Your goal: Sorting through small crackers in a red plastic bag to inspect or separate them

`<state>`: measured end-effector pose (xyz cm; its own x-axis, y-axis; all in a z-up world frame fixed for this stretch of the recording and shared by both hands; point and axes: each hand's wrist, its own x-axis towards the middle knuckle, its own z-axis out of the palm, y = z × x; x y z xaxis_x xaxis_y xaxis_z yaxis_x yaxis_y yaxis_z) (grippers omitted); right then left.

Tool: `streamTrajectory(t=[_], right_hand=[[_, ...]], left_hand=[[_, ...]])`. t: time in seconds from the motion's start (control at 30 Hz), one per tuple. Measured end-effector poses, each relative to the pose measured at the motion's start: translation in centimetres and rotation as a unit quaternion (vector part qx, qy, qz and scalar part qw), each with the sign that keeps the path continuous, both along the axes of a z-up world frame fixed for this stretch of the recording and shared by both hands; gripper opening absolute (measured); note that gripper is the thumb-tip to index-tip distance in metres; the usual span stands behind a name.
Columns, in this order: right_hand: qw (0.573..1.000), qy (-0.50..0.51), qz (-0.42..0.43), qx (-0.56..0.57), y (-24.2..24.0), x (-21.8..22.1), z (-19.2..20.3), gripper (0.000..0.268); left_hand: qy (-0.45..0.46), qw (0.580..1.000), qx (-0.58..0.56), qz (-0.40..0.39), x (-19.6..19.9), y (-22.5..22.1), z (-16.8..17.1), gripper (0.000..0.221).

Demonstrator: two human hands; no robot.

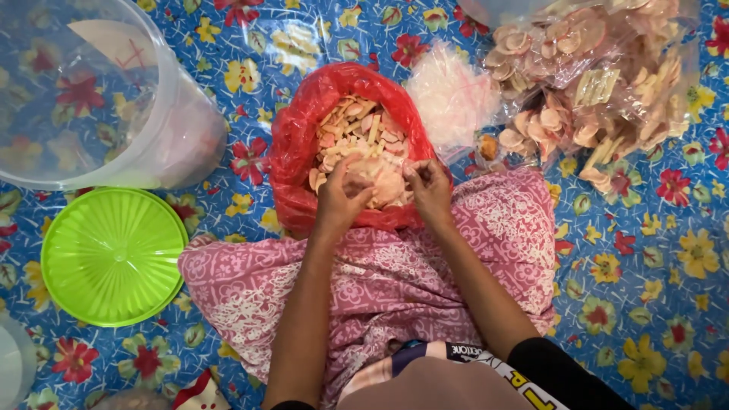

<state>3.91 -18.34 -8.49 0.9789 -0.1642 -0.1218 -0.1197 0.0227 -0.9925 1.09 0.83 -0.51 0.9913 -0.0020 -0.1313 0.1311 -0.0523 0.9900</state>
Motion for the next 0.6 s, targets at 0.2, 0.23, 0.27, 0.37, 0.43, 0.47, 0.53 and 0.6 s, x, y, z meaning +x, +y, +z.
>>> streamTrajectory(t=[0.2, 0.23, 0.27, 0.37, 0.43, 0.47, 0.53, 0.6], right_hand=[[0.999, -0.012, 0.025, 0.037, 0.9, -1.1, 4.9, 0.022], [0.999, -0.014, 0.025, 0.037, 1.0, -1.5, 4.8, 0.022], [0.998, -0.003, 0.024, 0.053, 1.2, -1.9, 4.6, 0.035], [0.998, 0.006, 0.012, 0.054, 1.4, -2.5, 5.1, 0.047], [0.999, 0.005, 0.004, 0.042, 1.2, -2.5, 5.1, 0.045], [1.000, 0.002, -0.001, 0.028, 1.0, -2.3, 4.7, 0.043], [1.000, -0.004, -0.006, 0.013, 0.6, -2.1, 4.7, 0.042], [0.999, -0.021, -0.015, -0.029, 0.3, -2.2, 5.5, 0.039]], left_hand=[[0.005, 1.000, 0.004, 0.014, -0.1, -0.1, -2.2, 0.049], [0.004, 1.000, 0.004, 0.014, -0.1, 0.0, -2.4, 0.049], [-0.003, 1.000, -0.002, 0.021, 0.0, 0.1, -2.7, 0.050], [-0.013, 1.000, -0.009, 0.022, -0.3, -0.1, -1.2, 0.048], [-0.015, 1.000, -0.007, 0.019, -0.5, 0.0, -0.6, 0.045], [-0.010, 1.000, -0.014, 0.019, -0.4, 0.2, -0.9, 0.035], [-0.008, 1.000, -0.023, 0.019, -0.6, 0.4, -1.2, 0.025], [0.000, 0.998, -0.056, 0.027, -1.0, 0.5, -1.4, 0.016]])
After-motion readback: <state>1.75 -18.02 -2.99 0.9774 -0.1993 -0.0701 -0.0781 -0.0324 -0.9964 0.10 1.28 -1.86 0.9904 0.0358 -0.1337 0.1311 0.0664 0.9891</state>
